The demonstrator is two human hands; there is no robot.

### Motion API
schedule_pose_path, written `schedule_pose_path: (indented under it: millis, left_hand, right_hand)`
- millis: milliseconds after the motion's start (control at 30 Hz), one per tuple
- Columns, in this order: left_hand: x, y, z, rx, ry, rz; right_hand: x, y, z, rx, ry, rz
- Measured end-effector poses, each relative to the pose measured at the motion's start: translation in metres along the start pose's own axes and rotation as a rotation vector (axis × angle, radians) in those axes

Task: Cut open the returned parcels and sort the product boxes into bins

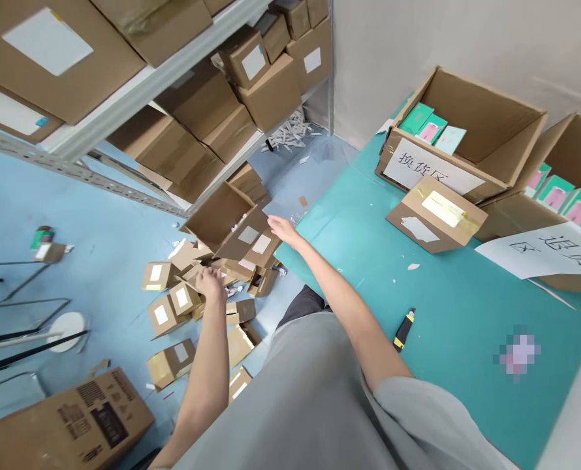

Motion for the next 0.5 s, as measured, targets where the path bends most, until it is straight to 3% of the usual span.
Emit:
schedule_pose_path:
  millis: [67,200,500]
  left_hand:
    - [-0.016,0.017,-0.023,0.004,-0.057,0.005]
    - [-0.038,0.071,-0.076,-0.169,-0.074,0.027]
    - [-0.03,0.205,-0.177,-0.698,0.127,0.167]
  right_hand:
    - [0.012,-0.026,-0.032,0.073,0.057,-0.006]
    - [0.026,-0.085,-0.103,0.223,0.085,0.013]
    - [0.033,-0.184,-0.233,0.512,0.023,0.146]
Point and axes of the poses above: each hand's wrist, its own z-axis towards the middle knuckle, its own y-axis out of the palm, x = y × z, the point moved 5 cm from there along z, towards the middle knuckle, and after that the axes turned 9 degrees about z, right-handed, at the moved point
